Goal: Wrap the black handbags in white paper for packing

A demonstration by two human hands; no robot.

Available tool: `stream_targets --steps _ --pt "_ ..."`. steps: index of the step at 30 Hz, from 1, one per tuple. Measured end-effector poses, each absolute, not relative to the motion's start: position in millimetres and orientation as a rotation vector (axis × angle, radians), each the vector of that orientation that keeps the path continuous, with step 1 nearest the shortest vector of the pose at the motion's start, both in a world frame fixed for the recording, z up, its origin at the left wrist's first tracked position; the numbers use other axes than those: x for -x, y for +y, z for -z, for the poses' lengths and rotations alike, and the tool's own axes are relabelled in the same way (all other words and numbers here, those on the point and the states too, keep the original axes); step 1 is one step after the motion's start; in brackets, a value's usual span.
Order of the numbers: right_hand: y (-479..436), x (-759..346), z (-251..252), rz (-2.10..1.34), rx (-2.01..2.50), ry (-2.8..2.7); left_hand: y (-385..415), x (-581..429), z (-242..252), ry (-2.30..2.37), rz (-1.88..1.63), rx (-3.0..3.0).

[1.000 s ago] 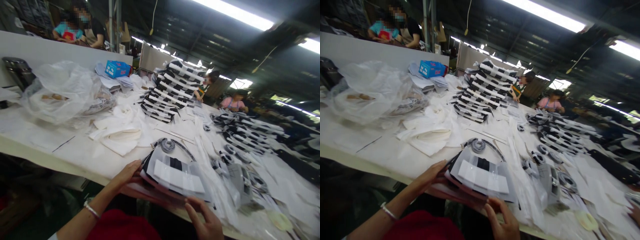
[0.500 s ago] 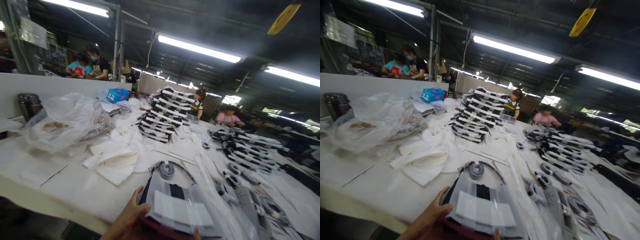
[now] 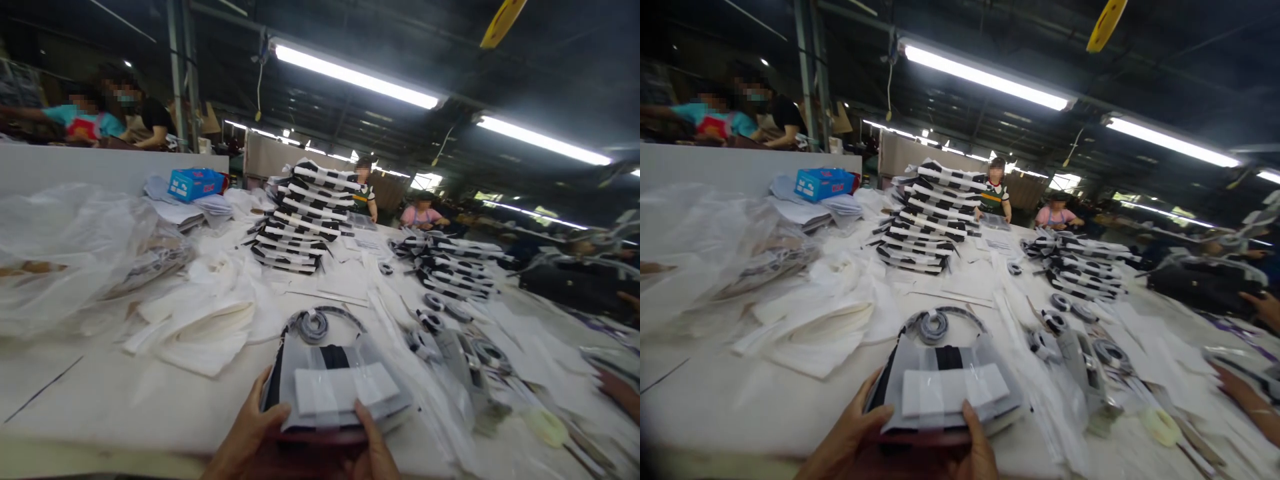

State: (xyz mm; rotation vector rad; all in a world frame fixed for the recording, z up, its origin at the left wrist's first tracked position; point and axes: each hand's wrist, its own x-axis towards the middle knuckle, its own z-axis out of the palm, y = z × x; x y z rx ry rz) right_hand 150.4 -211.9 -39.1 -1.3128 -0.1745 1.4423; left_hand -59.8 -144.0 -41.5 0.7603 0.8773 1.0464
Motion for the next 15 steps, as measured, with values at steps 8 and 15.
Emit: stream_targets --steps 8,15 --pt "-147 -136 21 -1.125 0.993 -0.068 -82 64 11 1.034 -0.927 -0.939" --pt "-149 -181 5 -1.677 1.354 -0.544 -46 75 48 1.419 -1.086 -1.731"
